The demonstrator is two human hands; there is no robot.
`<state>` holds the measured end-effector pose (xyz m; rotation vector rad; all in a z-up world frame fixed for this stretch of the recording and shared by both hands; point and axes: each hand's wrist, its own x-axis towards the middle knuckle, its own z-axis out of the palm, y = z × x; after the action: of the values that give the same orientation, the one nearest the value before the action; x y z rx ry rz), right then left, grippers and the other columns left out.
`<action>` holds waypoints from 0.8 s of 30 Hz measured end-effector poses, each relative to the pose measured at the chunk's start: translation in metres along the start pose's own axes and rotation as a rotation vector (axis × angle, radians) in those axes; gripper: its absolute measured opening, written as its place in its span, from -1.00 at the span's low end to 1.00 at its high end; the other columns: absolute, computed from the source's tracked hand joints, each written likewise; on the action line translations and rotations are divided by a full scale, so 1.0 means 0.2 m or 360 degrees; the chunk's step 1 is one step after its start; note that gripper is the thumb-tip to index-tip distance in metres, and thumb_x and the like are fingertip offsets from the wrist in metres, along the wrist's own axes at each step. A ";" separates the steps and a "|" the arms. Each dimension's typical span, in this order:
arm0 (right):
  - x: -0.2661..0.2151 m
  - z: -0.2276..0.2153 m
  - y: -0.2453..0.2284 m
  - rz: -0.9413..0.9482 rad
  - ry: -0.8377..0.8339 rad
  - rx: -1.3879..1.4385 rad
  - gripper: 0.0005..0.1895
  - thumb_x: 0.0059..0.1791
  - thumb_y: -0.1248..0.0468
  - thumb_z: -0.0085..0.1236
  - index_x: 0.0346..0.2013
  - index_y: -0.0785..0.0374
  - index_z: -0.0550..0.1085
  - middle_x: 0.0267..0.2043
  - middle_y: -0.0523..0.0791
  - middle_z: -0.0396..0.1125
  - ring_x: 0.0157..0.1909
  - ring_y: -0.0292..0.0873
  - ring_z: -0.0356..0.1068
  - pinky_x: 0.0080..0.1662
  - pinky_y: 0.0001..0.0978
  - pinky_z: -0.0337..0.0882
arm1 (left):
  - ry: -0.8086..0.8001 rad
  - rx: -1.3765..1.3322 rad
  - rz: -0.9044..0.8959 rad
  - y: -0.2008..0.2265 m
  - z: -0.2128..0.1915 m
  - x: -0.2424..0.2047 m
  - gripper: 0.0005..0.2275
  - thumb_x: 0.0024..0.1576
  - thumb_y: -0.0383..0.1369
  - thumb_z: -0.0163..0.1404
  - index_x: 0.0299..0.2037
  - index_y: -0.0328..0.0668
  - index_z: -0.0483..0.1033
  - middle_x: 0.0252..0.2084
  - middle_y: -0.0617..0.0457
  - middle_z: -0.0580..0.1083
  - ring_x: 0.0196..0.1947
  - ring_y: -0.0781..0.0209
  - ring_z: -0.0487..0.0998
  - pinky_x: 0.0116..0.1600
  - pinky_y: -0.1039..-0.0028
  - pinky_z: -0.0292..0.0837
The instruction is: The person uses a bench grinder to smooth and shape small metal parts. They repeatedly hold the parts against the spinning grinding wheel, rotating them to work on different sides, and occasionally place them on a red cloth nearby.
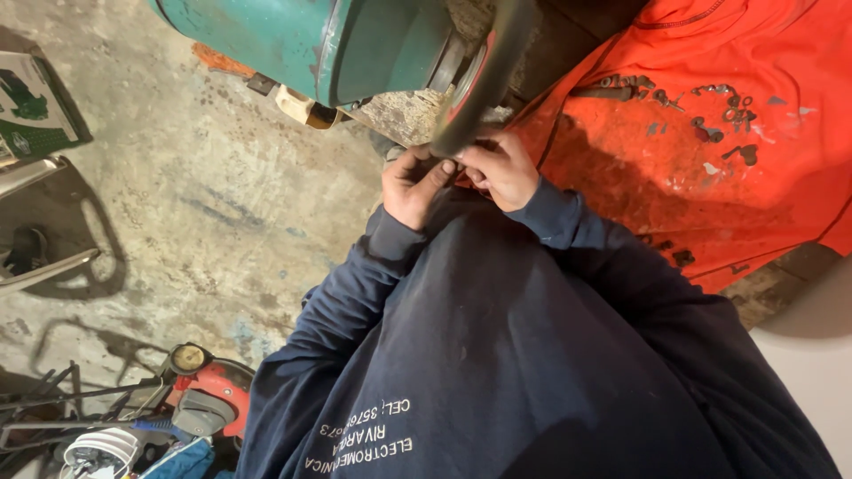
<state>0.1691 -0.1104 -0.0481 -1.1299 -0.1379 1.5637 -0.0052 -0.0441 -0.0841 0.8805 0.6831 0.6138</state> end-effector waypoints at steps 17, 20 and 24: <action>0.02 0.02 -0.06 0.0222 -0.0001 0.0260 -0.89 0.07 0.37 0.09 -0.12 0.31 0.49 -0.30 -0.16 0.39 -0.48 -0.46 0.17 -0.52 -0.67 0.08 | 0.0034 -0.0026 -0.0050 0.10 0.05 0.04 -0.87 0.24 -0.54 0.14 -0.09 -0.46 0.49 -0.19 -0.06 0.59 -0.18 0.25 0.60 0.00 0.43 0.56; 0.03 -0.02 -0.02 0.0218 -0.0025 0.0353 -0.89 0.08 0.38 0.09 -0.11 0.35 0.48 -0.28 -0.15 0.38 -0.45 -0.45 0.18 -0.52 -0.66 0.08 | 0.0020 0.0002 -0.0038 0.07 0.04 0.05 -0.88 0.26 -0.54 0.12 -0.09 -0.46 0.49 -0.19 -0.06 0.59 -0.19 0.24 0.60 -0.01 0.43 0.56; 0.03 -0.02 -0.01 0.0174 -0.0032 0.0377 -0.87 0.10 0.38 0.09 -0.08 0.35 0.47 -0.26 -0.15 0.37 -0.43 -0.44 0.19 -0.50 -0.66 0.09 | 0.0032 0.0054 -0.0033 0.08 0.04 0.05 -0.89 0.26 -0.56 0.12 -0.10 -0.46 0.49 -0.18 -0.06 0.59 -0.17 0.25 0.60 0.01 0.43 0.55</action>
<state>0.1737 -0.1067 -0.0517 -0.9484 0.0953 1.6402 0.0030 -0.0328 -0.0688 0.8986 0.7217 0.5950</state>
